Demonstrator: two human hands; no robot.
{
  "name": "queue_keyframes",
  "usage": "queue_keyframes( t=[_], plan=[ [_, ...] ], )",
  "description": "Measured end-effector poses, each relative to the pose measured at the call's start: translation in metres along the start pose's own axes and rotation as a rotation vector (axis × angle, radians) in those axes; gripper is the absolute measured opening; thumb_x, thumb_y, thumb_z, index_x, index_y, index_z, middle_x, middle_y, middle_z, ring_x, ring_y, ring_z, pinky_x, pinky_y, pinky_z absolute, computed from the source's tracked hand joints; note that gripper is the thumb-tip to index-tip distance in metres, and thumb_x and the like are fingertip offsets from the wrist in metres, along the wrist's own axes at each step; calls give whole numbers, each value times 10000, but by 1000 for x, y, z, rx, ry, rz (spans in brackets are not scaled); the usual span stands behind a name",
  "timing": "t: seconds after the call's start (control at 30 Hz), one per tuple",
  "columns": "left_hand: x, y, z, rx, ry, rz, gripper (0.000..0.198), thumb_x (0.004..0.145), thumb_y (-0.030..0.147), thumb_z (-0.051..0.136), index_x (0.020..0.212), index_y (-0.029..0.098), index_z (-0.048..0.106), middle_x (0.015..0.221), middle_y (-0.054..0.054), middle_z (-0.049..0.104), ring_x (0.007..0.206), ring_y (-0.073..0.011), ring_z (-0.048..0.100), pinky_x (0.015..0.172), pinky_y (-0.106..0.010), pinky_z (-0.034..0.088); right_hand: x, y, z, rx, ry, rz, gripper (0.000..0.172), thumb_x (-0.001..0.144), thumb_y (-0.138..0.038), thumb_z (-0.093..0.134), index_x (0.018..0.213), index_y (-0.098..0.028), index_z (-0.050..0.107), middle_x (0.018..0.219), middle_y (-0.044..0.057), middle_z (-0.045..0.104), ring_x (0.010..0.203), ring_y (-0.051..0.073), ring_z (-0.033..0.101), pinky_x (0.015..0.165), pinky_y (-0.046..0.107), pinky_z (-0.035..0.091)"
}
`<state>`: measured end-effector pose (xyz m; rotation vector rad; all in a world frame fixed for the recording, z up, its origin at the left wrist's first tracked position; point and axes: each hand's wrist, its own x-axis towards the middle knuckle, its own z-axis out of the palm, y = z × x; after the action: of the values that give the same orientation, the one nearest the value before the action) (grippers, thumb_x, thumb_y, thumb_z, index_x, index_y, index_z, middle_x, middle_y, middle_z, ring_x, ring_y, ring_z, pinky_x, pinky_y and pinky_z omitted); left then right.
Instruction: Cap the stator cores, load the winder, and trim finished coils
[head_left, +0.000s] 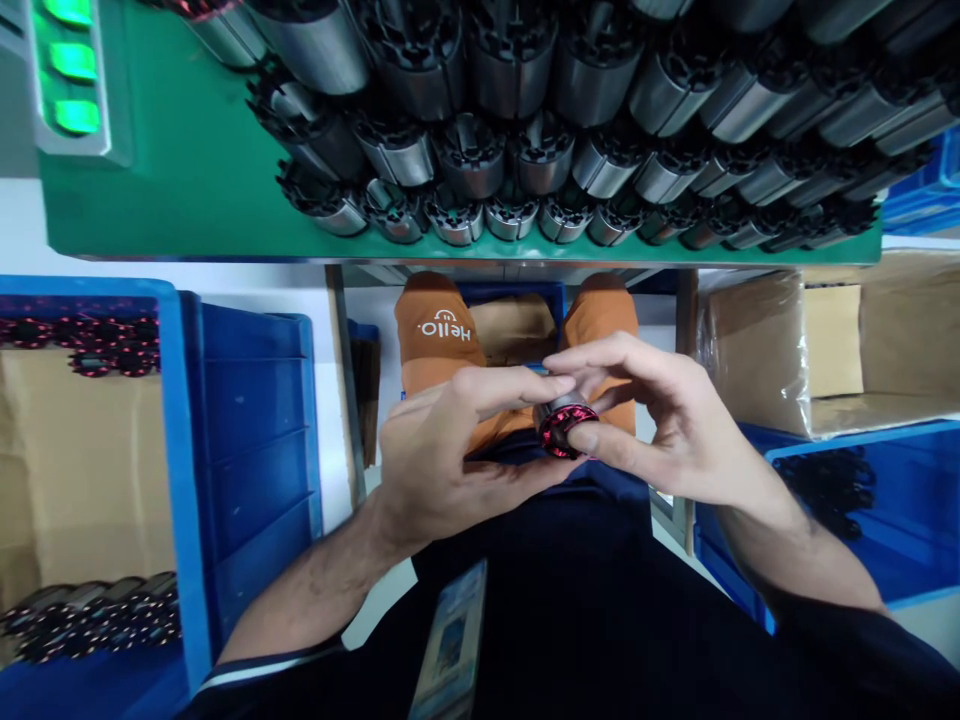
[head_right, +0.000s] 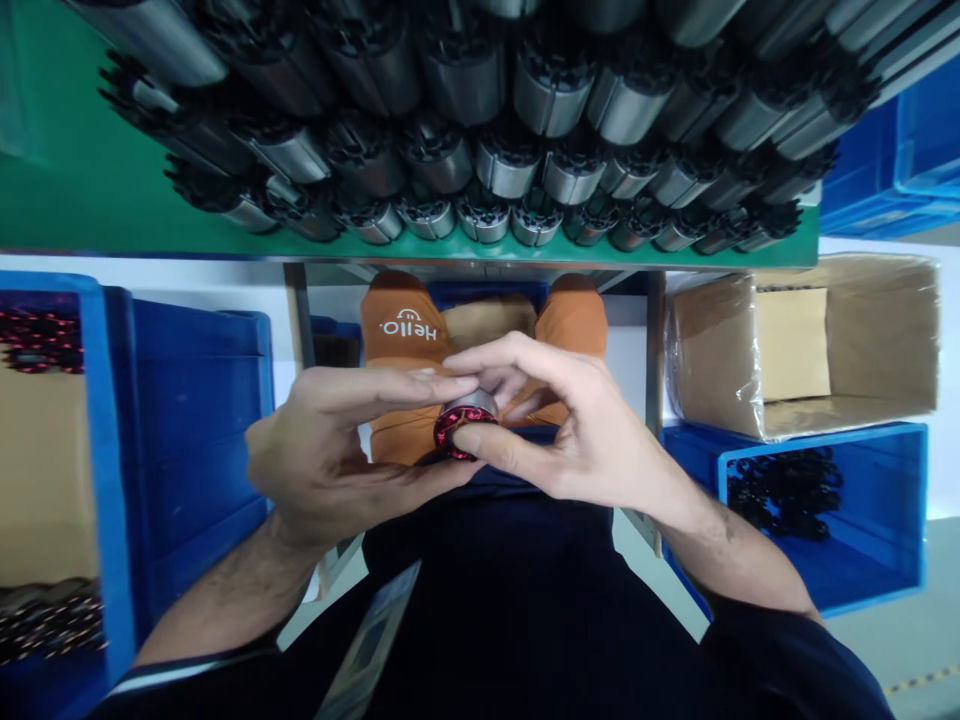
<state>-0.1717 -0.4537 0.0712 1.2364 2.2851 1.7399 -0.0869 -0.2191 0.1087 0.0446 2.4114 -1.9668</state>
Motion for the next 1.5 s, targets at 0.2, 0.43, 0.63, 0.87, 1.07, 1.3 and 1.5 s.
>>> queue_keyframes(
  t=[0.2, 0.43, 0.63, 0.87, 1.07, 1.3, 1.5],
  plan=[
    [6, -3, 5, 146, 77, 132, 403, 966, 390, 1060, 1293, 262, 863, 1094, -4, 943, 891, -194, 916, 740, -312, 730, -4, 13, 1, -18, 258, -147, 117, 1008, -252, 1048, 1061, -308, 961, 924, 7, 854, 802, 184, 775, 752, 349, 685],
    [13, 0, 9, 227, 184, -49, 275, 1021, 543, 979, 1208, 369, 876, 996, 53, 899, 801, -205, 806, 728, -434, 668, -9, 25, 16, 138, 469, -114, 294, 999, -421, 1071, 1255, -359, 940, 1033, 10, 830, 880, 198, 768, 817, 363, 730],
    [13, 3, 6, 239, 168, 12, 287, 1078, 478, 964, 1312, 357, 851, 1115, 39, 906, 860, -188, 812, 764, -409, 687, -8, 23, 32, 86, 364, -169, 159, 1030, -269, 1025, 1137, -352, 942, 1022, 10, 852, 920, 208, 771, 834, 376, 684],
    [22, 4, 17, 253, 153, 18, 249, 1199, 487, 818, 1342, 308, 721, 1191, -39, 815, 1094, -212, 819, 934, -414, 741, -6, 18, 15, -88, 410, -198, 128, 1012, -339, 1054, 1061, -348, 937, 975, 14, 823, 932, 237, 756, 905, 441, 682],
    [22, -2, 25, 295, 158, 127, 178, 1235, 375, 720, 1326, 239, 651, 1200, -101, 768, 1169, -216, 774, 934, -362, 706, -9, 21, 49, 299, 429, 36, 242, 1045, -442, 1031, 1275, -403, 968, 1049, -4, 883, 922, 191, 825, 842, 359, 745],
    [9, -14, 36, 390, 203, 241, 227, 1202, 378, 750, 1355, 231, 670, 1162, -104, 755, 1032, -243, 731, 855, -389, 630, -13, 28, 61, 432, 451, 114, 94, 1057, -434, 1023, 1134, -416, 973, 1062, -17, 894, 969, 175, 848, 914, 346, 755],
    [12, -5, 23, 204, 104, 66, 164, 1114, 295, 793, 1276, 284, 773, 1183, -76, 732, 1000, -205, 746, 774, -335, 597, -2, 7, 15, 119, 209, 32, 124, 1029, -391, 1035, 1048, -336, 925, 1084, 20, 821, 987, 210, 806, 884, 377, 751]
  ],
)
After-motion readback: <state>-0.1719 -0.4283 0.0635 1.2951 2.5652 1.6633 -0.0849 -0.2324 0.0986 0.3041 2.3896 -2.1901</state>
